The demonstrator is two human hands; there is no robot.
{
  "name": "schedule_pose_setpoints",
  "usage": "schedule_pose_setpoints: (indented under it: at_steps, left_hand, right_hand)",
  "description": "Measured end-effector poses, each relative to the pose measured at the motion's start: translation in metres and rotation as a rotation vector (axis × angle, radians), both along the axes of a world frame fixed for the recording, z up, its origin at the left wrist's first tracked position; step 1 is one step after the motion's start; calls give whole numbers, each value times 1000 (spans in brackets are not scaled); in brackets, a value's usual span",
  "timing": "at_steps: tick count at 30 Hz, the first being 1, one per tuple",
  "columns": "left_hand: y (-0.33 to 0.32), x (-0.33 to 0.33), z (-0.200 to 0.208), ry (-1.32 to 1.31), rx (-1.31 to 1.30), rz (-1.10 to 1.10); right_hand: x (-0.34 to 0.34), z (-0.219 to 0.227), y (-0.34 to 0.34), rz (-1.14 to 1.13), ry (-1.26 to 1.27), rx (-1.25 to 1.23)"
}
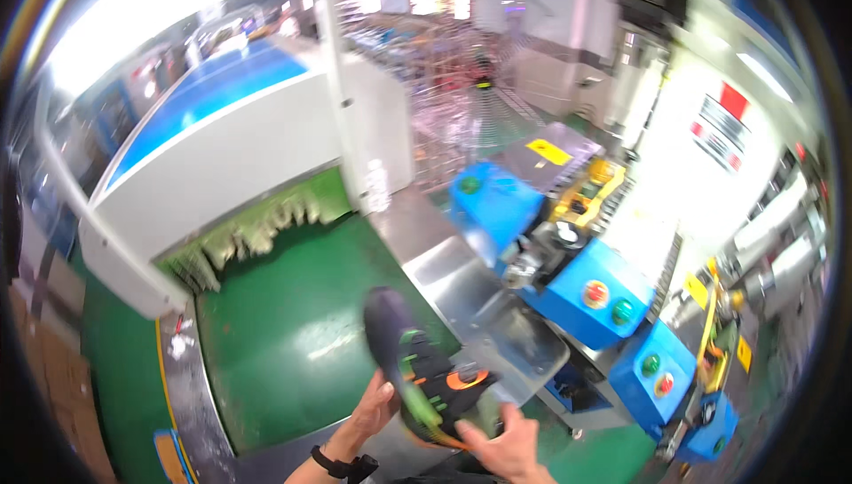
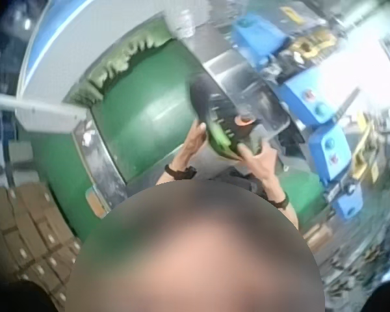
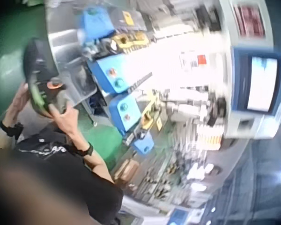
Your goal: Placing shoes into a lasting machine and transferring them to a conveyor belt on a factory line.
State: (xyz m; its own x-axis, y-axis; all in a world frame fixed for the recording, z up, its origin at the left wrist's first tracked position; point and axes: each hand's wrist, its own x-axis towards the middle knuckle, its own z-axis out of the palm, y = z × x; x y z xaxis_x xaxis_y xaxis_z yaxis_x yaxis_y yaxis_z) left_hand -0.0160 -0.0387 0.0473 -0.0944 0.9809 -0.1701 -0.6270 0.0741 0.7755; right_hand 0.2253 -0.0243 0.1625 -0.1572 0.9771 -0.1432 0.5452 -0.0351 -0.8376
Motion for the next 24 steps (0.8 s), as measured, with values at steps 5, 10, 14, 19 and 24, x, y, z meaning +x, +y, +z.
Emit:
schedule_pose_setpoints:
  at_steps: [5,10,14,19,24]
  left_hand:
    - [13,70,78,-94,322,-349]
    - [19,208,116,54,251,-305]
    - [13,323,96,213,176,-466]
    - [42,458,140,238,217,-717]
    - [140,608,160,697,7,-957]
  right_hand:
    - [65,17,-14,321,450,146]
    - [194,10,-13,340,558,332]
    - [321,-11,-52,54,897,-10]
    - [445,0,-100,-533,1266,-198]
    - [522,-3,-122,-788,1366,295]
